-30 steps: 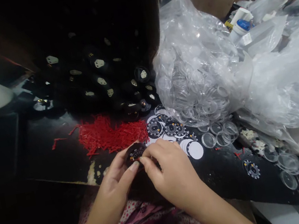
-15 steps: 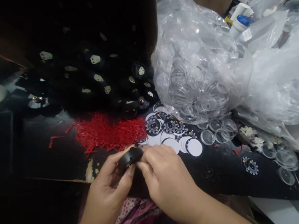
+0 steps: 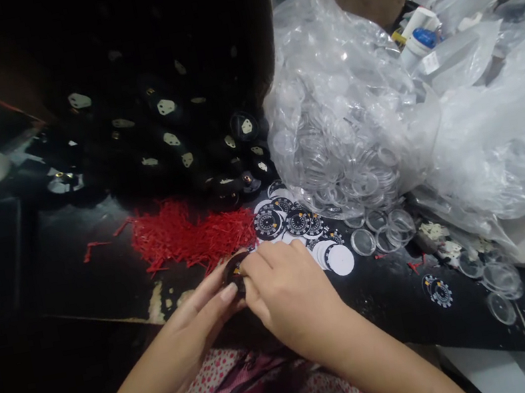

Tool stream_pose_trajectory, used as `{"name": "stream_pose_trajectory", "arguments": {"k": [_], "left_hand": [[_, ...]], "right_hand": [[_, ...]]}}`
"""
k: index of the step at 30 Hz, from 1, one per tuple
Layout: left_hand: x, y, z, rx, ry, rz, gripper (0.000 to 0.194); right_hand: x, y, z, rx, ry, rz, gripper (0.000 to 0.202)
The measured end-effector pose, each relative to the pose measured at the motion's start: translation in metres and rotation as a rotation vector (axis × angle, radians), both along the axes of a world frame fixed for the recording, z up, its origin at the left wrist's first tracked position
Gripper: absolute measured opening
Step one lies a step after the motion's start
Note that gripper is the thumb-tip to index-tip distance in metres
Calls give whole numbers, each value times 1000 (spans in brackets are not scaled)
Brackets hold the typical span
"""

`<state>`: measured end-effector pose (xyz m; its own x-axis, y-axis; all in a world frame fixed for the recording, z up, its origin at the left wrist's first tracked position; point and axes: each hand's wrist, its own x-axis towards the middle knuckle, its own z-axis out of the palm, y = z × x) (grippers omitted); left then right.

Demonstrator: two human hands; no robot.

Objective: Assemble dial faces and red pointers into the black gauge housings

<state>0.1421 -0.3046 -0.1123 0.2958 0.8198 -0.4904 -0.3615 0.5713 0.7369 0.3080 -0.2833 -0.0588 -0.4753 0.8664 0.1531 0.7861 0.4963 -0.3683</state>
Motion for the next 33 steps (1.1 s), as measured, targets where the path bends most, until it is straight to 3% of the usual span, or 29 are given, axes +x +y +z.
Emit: {"name": "stream_pose_trajectory", "arguments": {"k": [5,8,11,15,16,17,19,21,24,27,30,33], "left_hand": [[8,-3,0,-109,31,129,38],[18,-2,4,-157,-75,189,33],[23,0,2,-104,-89,186,38],[24,2,-2,-47,-49,128,40],[24,2,-3,-48,-69,139,39],[24,3,-2,-55,-97,163,37],[26,3,-1,-75,-170,189,35],[28,4,0,-101,-241,167,32],[29,6,3,-135,-297,154,29],[29,8,8,-176,-301,169,31],[31,8,9,-202,-296,133,36],[34,7,6,-107,-234,113,33]], "right_hand": [[-7,2,0,120,-73,-20,18],[-13,2,5,21,-62,-119,15],[-10,2,11,-132,-34,-176,10],[27,14,10,-281,187,-151,10],[41,20,7,-222,218,-223,11],[56,28,3,-98,187,-384,13],[83,43,-7,45,1,-631,22],[103,55,-14,47,-71,-670,26],[109,56,-15,51,-39,-654,23],[89,37,-6,17,125,-616,23],[54,10,0,-258,456,-367,25],[24,-8,1,-260,497,-216,29]]}}
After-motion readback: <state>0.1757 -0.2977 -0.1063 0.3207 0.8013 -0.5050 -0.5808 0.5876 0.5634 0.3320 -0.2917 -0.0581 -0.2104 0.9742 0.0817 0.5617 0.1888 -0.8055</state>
